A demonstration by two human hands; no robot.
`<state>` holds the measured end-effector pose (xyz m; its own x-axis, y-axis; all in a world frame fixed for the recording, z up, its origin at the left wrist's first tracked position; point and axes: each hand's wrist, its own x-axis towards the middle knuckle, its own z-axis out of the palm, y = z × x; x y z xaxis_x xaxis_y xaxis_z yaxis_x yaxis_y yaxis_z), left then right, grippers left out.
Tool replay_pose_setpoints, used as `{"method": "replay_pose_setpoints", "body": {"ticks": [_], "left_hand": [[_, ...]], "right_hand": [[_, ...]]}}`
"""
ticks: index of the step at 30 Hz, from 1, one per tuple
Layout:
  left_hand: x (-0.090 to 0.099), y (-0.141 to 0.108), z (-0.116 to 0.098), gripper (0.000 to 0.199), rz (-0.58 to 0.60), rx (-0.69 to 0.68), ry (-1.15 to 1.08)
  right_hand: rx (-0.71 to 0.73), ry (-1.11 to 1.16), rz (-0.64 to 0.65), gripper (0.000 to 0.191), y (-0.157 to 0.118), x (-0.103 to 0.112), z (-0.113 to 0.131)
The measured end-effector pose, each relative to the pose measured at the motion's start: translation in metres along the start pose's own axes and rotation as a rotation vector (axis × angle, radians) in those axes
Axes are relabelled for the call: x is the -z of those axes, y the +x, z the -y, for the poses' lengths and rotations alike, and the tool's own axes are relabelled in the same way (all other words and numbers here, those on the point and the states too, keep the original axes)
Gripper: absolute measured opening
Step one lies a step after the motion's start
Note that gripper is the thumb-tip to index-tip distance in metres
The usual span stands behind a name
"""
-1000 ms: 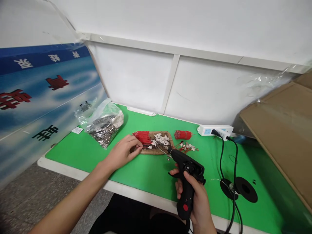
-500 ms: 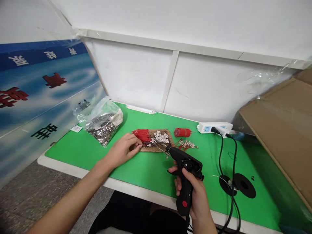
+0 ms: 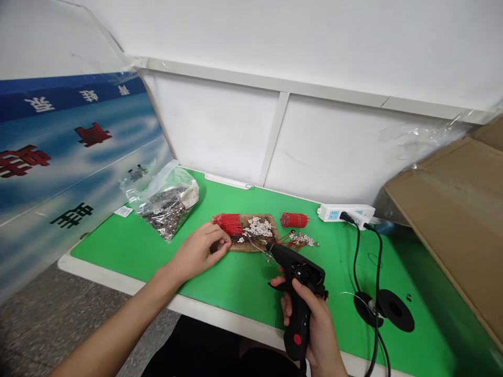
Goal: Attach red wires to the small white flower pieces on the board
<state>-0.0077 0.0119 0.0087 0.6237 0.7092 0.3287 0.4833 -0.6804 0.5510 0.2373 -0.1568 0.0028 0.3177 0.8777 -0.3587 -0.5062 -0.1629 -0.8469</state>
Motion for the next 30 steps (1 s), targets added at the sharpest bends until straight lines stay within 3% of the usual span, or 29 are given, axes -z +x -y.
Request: {"method": "replay_pose_setpoints", "body": {"ticks": [16,21,30], "left_hand": [[0.000,-0.002,0.003,0.016,-0.022,0.039,-0.033],[0.002,-0.002,0.002,0.016,-0.025,0.063,-0.056],[0.001,-0.003,0.003,0.010,-0.024,0.101,-0.035]], "right_hand": [[-0.004,-0.016,-0.007,0.050,-0.001,-0.004,0.002],[0.015,-0.107,-0.031,0.050,-0.005,-0.015,0.006],[-0.049,-0.291,-0.030,0.051,-0.003,-0.009,0.003]]}}
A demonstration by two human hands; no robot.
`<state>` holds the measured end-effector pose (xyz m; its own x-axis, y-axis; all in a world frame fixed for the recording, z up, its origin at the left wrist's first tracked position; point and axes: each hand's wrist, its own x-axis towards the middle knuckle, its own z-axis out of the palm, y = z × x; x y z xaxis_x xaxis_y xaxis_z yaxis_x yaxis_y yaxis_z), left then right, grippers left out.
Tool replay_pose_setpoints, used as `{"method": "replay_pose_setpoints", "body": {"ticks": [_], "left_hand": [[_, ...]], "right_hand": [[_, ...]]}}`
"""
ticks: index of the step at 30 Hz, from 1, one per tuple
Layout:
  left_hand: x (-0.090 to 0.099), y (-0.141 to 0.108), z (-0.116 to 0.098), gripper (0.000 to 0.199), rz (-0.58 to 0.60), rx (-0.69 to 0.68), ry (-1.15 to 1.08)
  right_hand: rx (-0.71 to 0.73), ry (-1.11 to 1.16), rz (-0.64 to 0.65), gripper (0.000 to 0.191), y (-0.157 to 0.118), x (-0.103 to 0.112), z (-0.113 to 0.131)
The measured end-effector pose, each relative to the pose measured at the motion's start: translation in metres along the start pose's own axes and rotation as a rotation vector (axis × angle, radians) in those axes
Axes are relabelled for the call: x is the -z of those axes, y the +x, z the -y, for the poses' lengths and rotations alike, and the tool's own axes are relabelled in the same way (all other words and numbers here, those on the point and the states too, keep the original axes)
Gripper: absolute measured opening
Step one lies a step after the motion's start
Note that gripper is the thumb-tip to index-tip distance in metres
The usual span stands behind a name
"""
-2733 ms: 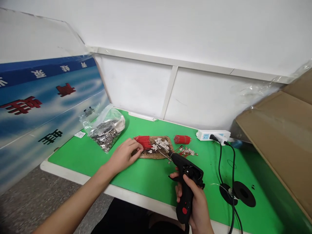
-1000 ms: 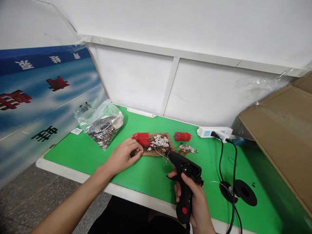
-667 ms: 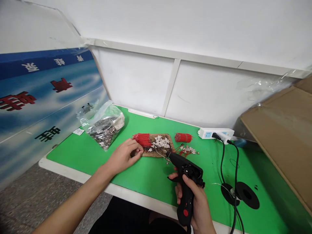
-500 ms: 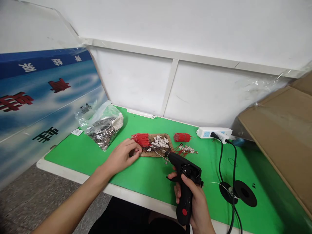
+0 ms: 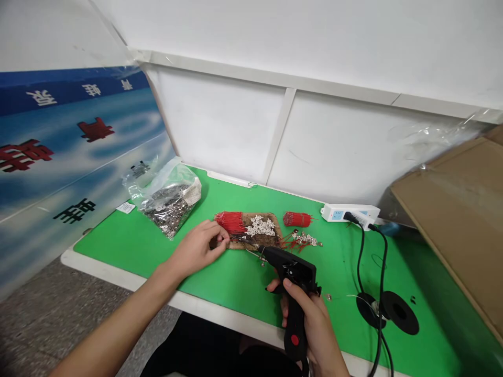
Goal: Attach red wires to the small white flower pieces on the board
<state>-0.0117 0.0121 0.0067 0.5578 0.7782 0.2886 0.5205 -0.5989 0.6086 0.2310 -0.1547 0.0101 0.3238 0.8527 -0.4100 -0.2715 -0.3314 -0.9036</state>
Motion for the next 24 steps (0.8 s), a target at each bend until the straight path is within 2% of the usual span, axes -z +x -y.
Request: {"method": "replay_pose_setpoints", "body": {"ticks": [7,24], "left_hand": [[-0.0022,0.0019,0.0008,0.005,0.003,0.017,0.026],[0.0008,0.0020,-0.0009,0.006,0.034,0.045,0.035]], "right_hand": [[-0.002,-0.006,-0.020,0.053,-0.0042,-0.0080,0.0079],[-0.028,-0.007,-0.003,0.054,-0.0027,-0.0058,0.0079]]}}
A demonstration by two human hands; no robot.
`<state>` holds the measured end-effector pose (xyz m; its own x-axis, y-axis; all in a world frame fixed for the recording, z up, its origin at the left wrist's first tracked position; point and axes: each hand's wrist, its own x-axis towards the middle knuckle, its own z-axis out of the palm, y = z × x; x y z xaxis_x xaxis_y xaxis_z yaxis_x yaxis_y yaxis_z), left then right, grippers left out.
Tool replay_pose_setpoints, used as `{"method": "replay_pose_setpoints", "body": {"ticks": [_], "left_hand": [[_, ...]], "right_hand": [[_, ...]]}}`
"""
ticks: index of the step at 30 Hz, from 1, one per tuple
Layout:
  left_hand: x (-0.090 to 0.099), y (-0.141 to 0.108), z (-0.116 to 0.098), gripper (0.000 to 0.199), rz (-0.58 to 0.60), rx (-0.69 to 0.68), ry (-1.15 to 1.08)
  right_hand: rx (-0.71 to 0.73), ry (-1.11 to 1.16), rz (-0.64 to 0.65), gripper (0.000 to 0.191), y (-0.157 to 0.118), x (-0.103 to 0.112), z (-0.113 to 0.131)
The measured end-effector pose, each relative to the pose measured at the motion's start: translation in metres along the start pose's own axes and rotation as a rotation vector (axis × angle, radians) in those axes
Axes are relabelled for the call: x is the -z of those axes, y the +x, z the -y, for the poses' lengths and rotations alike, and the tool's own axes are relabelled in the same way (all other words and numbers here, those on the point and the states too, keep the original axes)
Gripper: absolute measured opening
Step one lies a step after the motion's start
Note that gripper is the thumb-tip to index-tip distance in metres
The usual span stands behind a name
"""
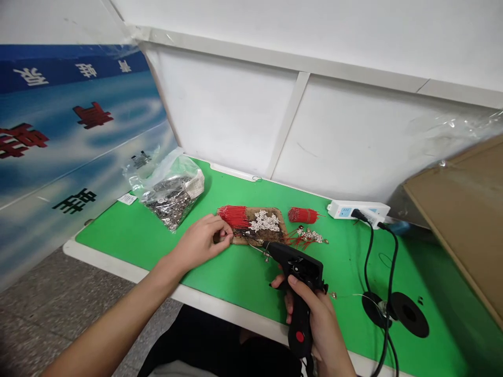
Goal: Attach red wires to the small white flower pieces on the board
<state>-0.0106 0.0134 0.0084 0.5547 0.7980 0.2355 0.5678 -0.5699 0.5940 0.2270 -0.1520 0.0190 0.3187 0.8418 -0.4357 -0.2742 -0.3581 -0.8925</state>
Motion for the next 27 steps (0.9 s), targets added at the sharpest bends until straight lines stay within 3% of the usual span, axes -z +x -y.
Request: {"method": "replay_pose_setpoints", "body": {"ticks": [20,27], "left_hand": [[-0.003,0.000,0.003,0.007,0.006,0.004,-0.019],[-0.002,0.000,0.001,0.008,0.027,0.064,-0.031]], "right_hand": [[-0.043,-0.051,0.012,0.059,0.007,0.012,-0.012],[-0.043,-0.159,-0.036,0.067,0.002,0.002,-0.007]]}}
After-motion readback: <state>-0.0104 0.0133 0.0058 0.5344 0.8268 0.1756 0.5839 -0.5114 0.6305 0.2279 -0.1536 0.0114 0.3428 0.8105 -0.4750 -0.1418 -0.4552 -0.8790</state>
